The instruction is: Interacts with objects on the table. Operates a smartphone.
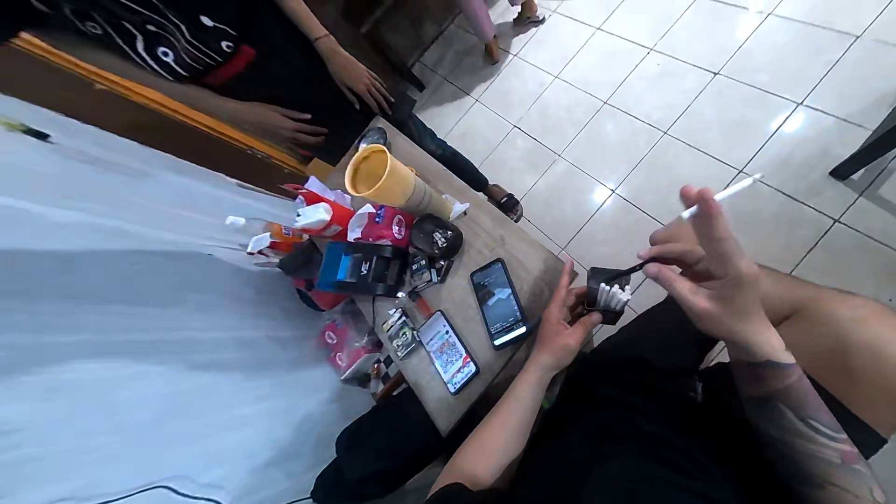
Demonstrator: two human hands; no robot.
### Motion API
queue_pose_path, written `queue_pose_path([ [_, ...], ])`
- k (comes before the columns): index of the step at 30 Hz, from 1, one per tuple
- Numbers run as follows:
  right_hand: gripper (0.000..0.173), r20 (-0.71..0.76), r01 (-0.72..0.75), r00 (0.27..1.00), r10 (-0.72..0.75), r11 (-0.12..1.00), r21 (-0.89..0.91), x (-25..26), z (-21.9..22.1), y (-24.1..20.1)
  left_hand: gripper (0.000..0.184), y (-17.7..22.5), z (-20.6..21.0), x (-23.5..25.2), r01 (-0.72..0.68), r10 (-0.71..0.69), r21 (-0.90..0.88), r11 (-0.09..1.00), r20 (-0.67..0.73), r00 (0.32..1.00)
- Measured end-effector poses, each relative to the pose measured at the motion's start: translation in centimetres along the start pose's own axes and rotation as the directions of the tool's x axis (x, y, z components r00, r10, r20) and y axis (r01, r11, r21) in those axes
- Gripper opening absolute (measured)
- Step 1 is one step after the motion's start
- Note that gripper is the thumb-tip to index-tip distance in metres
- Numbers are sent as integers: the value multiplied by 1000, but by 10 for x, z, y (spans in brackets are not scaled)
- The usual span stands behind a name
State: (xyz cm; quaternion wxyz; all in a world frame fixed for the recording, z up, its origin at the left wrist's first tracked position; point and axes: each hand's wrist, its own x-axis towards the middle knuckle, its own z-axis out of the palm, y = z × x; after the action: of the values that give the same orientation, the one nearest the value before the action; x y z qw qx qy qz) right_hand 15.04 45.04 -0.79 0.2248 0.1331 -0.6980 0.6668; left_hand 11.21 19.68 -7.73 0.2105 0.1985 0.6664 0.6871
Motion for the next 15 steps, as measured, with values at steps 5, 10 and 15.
queue_pose_path([
  [5, 102, -145, -48, 985, 92, 959, 281, 39, 23, 0, 92, -6, 7, -6, 38, -38, 21, 999, -4, 999],
  [10, 99, -165, -41, 980, 115, 918, 394, 88, 69, 3, 92, -10, 9, -14, 79, -80, 15, 997, 48, 996],
  [15, 96, -121, -114, 977, 176, 910, 400, 123, 116, -2, 92, -17, 6, -29, 186, -187, 17, 982, 81, 979],
])
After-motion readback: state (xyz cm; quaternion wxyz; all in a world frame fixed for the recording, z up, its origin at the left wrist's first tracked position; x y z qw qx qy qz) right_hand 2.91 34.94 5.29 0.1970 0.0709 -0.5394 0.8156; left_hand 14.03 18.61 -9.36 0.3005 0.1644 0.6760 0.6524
